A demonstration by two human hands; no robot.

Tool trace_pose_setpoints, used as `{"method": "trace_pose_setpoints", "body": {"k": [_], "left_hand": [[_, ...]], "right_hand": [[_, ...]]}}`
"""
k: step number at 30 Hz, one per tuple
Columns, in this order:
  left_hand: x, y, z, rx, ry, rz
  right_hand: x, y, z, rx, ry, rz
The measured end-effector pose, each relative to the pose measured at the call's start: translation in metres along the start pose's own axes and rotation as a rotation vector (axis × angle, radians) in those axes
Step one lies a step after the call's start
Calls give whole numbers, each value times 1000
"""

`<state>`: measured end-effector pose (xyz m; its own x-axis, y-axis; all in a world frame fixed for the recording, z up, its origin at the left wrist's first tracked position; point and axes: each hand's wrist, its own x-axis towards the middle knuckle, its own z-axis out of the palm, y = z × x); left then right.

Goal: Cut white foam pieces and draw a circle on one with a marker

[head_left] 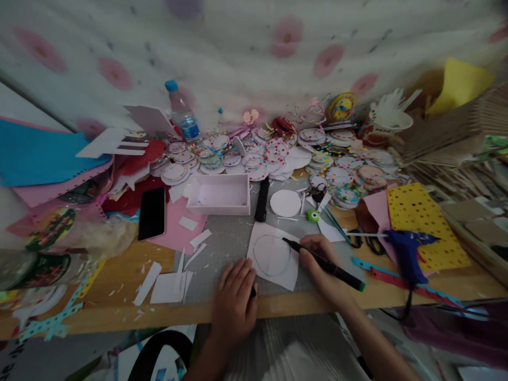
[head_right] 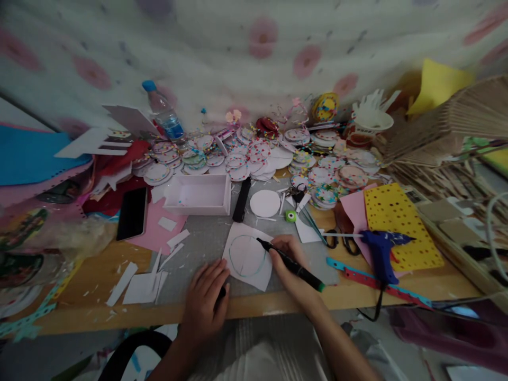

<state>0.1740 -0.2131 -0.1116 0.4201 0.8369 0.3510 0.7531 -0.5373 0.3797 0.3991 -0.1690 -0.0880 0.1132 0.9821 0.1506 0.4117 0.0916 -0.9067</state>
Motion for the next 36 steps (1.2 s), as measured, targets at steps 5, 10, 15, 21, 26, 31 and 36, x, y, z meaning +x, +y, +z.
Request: {"method": "trace_pose_setpoints", "body": {"k": [5, 10, 15, 21, 26, 31, 36], "left_hand": [[0, -1, 1, 12, 7, 1], [-1, 0, 2, -5, -2, 5], [-1, 0, 2, -15, -14, -9], [0, -1, 1, -25, -12, -9], [-1, -1, 2, -38, -11, -8], [1, -1, 0, -49, 2, -3], [1, -2, 1, -49, 1, -1]], "right_hand": [[6, 6, 19, -41, -88, -85], [6, 9, 21, -110, -89, -139], [7, 7, 24, -146, -133, -162], [10, 8, 27, -120, -243, -228], [13, 5, 23, -81, -355, -270], [13, 10, 20, -72, -288, -200], [12, 12, 25, -55, -287, -160]]}}
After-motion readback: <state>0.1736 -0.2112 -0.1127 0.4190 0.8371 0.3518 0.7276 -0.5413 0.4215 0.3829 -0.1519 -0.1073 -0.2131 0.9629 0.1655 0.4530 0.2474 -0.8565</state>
